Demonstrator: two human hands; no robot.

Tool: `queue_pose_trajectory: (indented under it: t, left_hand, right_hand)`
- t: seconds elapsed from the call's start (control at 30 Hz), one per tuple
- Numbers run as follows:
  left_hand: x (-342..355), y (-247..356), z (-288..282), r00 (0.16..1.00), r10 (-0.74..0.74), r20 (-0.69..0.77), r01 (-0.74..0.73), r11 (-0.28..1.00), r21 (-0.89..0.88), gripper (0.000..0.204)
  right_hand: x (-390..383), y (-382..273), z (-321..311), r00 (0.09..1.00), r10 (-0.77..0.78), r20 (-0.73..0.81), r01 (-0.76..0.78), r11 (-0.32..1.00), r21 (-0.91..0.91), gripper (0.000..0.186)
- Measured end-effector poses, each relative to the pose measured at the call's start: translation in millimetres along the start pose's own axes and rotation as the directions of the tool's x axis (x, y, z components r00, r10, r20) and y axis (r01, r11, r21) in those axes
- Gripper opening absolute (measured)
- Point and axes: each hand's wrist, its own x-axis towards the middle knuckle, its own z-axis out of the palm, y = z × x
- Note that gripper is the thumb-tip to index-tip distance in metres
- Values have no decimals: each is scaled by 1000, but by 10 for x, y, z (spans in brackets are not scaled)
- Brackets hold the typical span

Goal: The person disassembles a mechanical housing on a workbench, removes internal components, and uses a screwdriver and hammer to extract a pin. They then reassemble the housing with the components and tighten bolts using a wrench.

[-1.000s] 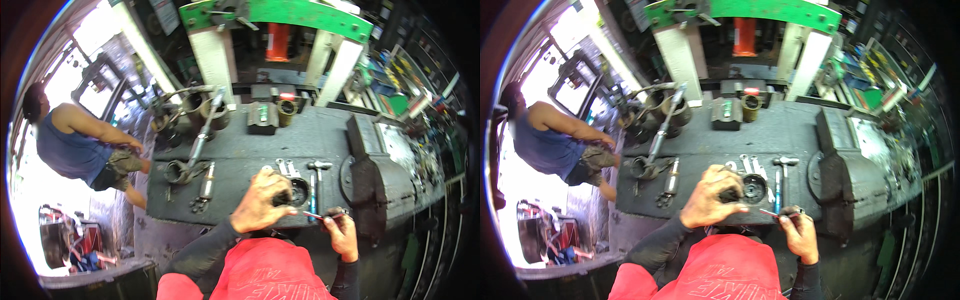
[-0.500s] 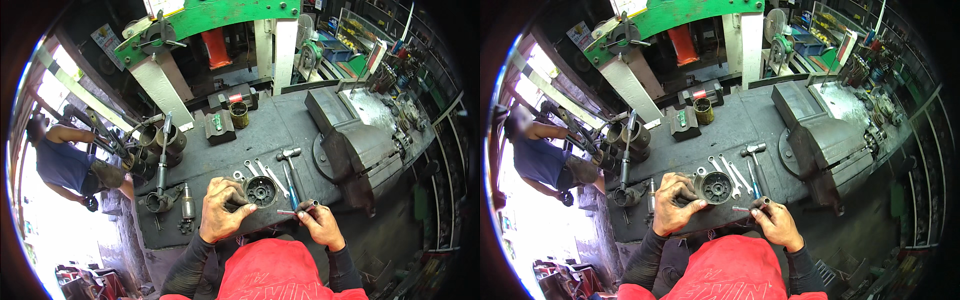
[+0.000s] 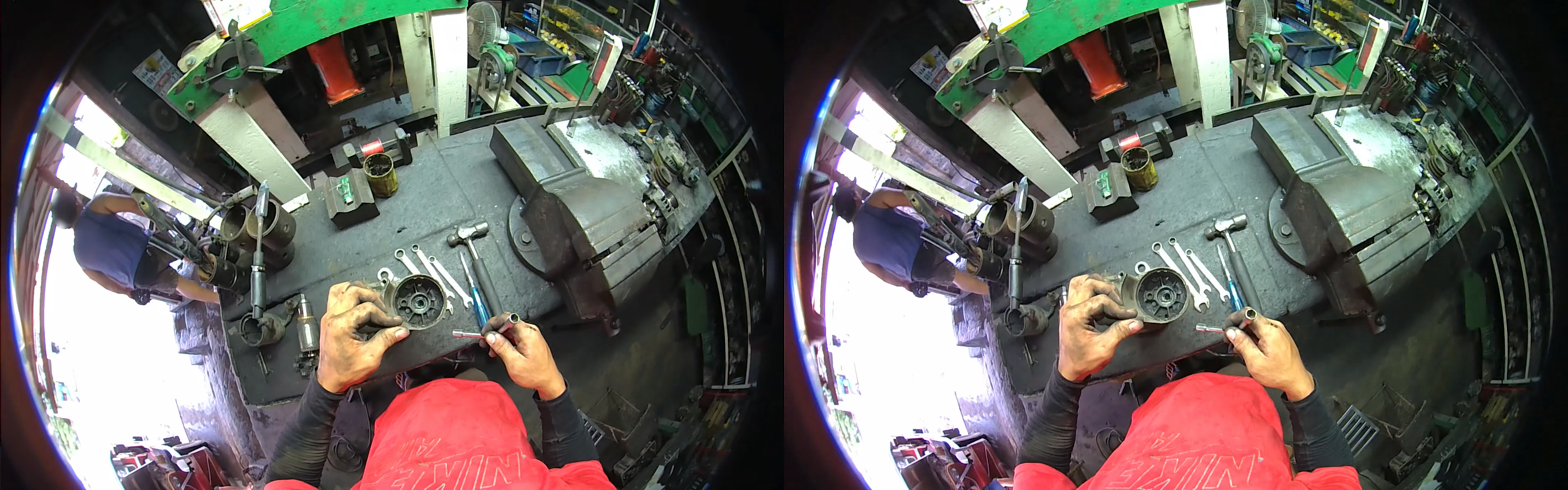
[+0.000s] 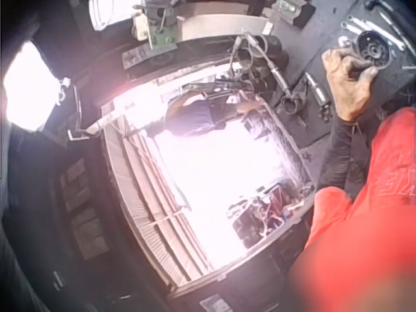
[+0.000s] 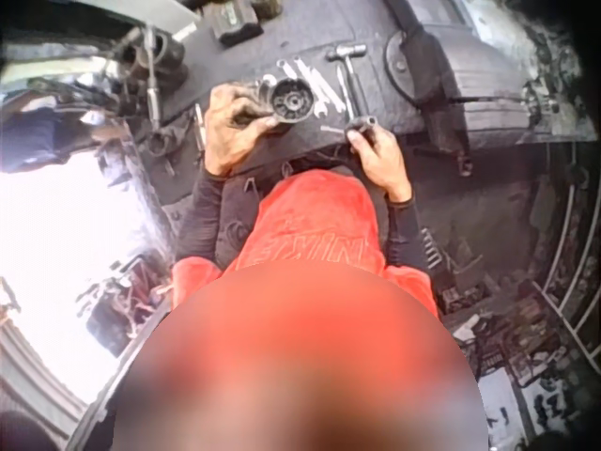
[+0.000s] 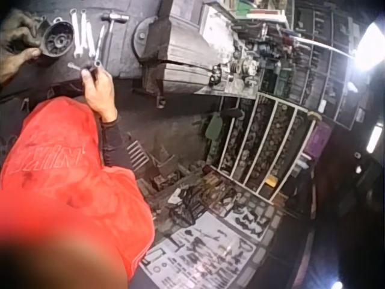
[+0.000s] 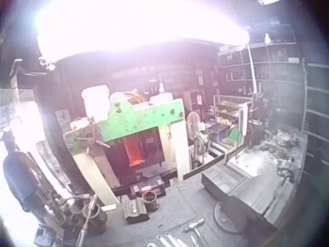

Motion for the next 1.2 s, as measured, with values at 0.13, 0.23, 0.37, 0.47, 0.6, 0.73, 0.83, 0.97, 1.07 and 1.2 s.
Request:
queue_pose_trajectory:
  t: [0.13, 0.23, 0.37, 0.47, 0.6, 0.73, 0.83, 0.97, 1.07, 1.2]
  left_hand:
    - [18, 31, 40, 998, -43, -45, 42, 999, -33, 35]
    - [26, 68, 66, 996, -31, -82, 31, 1000, 4, 44]
    - [-3, 80, -14, 999, -19, -28, 18, 1000, -18, 36]
    - [-20, 26, -77, 999, -1, 46, 3, 999, -37, 31]
    - [-46, -42, -9, 999, -43, -25, 40, 994, -99, 25]
    - [-55, -34, 96, 994, -35, -100, 27, 996, -79, 33]
    - [-60, 4, 77, 995, -37, -90, 30, 997, -69, 31]
    - [-33, -26, -60, 998, 24, 54, -20, 997, -72, 25]
    - [1, -92, -117, 986, 76, 149, -69, 996, -49, 23]
    - [12, -108, -95, 981, 103, 165, -111, 993, 36, 24]
  right_hand:
    - [12, -5, 24, 1000, 20, 11, -21, 1000, 3, 16]
    - [14, -2, 29, 1000, -5, 6, 4, 1000, 25, 16]
    - [4, 8, 18, 1000, -1, 5, 1, 1000, 12, 16]
    - [-5, 18, 15, 1000, 2, -4, -2, 1000, 18, 16]
    - [-9, 27, 40, 1000, 14, 1, -14, 1000, 23, 17]
    - [4, 25, 81, 1000, 8, 19, -9, 1000, 24, 17]
    - [0, 13, 107, 1000, 8, 18, -8, 1000, 22, 16]
    - [2, 0, 120, 1000, 26, -2, -26, 999, 27, 17]
    - [21, -2, 133, 1000, 31, 7, -31, 1000, -4, 18]
    - [60, -11, 168, 1000, 17, 11, -17, 1000, 5, 18]
